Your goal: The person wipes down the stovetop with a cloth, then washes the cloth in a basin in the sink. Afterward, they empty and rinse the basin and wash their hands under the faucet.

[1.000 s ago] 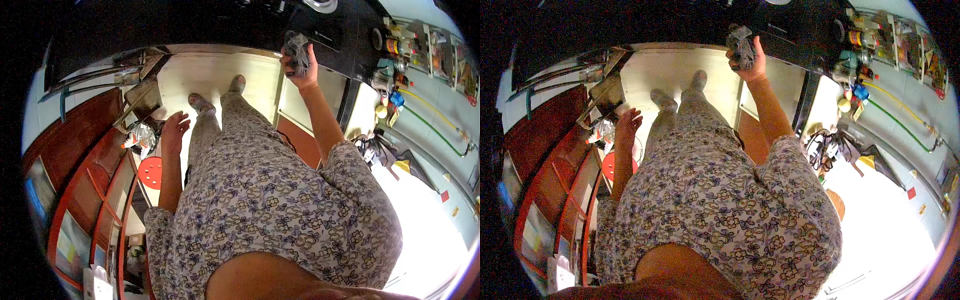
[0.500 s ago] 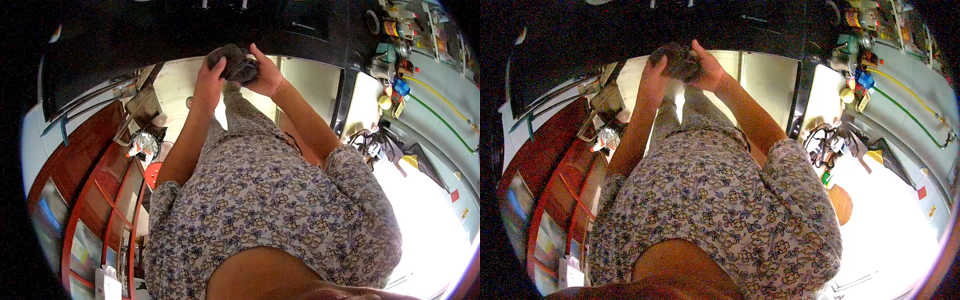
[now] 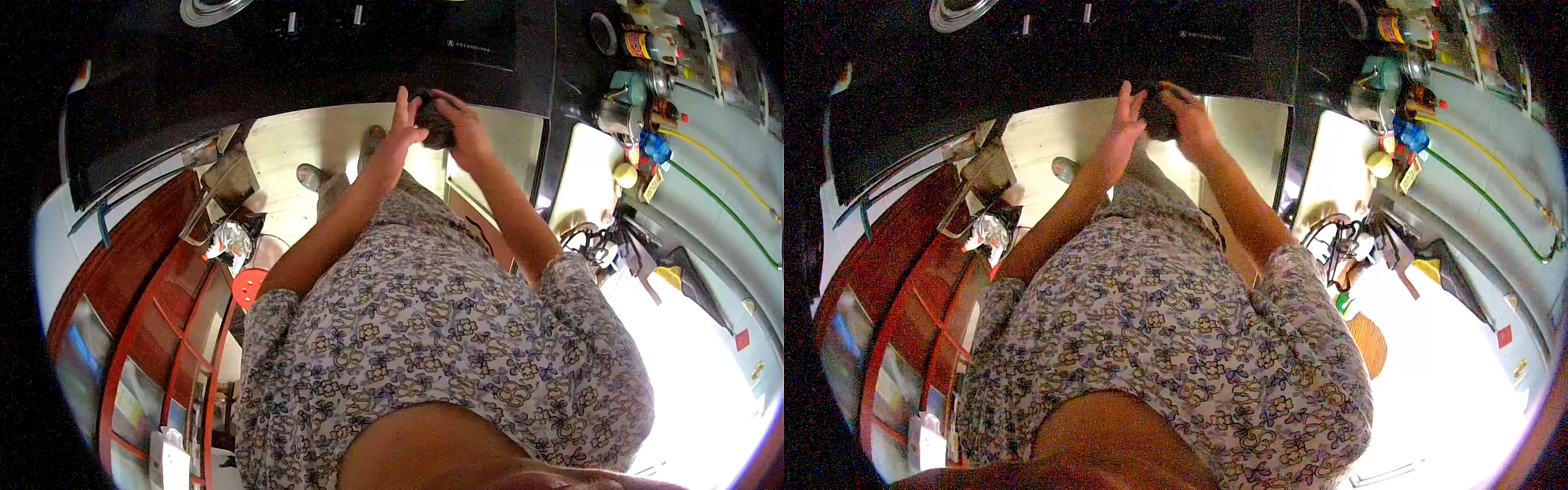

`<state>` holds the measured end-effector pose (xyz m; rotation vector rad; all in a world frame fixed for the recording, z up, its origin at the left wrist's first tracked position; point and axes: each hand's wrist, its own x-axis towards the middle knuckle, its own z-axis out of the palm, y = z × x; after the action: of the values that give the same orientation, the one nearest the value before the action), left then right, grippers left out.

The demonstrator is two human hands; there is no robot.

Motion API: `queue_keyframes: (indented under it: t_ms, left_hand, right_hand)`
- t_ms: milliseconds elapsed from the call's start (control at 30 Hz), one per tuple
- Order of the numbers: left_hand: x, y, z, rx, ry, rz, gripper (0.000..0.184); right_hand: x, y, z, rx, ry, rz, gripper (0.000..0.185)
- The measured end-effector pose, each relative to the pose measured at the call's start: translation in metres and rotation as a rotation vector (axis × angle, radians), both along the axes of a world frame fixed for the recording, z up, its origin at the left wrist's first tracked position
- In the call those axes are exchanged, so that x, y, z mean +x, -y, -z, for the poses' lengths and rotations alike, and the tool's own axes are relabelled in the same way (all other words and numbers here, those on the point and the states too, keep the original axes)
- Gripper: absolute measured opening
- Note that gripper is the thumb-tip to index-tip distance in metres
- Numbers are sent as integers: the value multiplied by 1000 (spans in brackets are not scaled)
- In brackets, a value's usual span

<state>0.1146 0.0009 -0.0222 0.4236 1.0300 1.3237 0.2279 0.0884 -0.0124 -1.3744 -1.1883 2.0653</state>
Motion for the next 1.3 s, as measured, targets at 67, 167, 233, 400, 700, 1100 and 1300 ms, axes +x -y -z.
queue_keyframes:
  t_ms: [67, 167, 233, 400, 700, 1100, 1300]
  left_hand:
    - [7, -14, -2, -15, 107, -91, 67]
    - [-14, -5, 21, -82, -35, -33, 65]
    - [-23, 11, 31, -218, -10, -97, 50]
    - [-54, 133, 129, -203, -424, -72, 37]
    - [-111, 252, 95, -537, 53, -298, 34]
    - [-174, 288, 89, -476, 49, -503, 34]
    - [-140, 293, 106, -612, 89, -513, 35]
  right_hand:
    - [40, -35, 3, 335, 202, 1, 31]
    - [83, -100, 33, 752, 571, 210, 35]
    - [111, -130, 78, 1188, 903, 184, 39]
    - [36, -125, 119, 1411, 1252, 300, 52]
    - [-149, -10, 92, 1434, 942, 256, 29]
    - [-105, -44, 32, 1457, 466, -61, 36]
    - [49, -205, 82, 1257, 988, -53, 36]
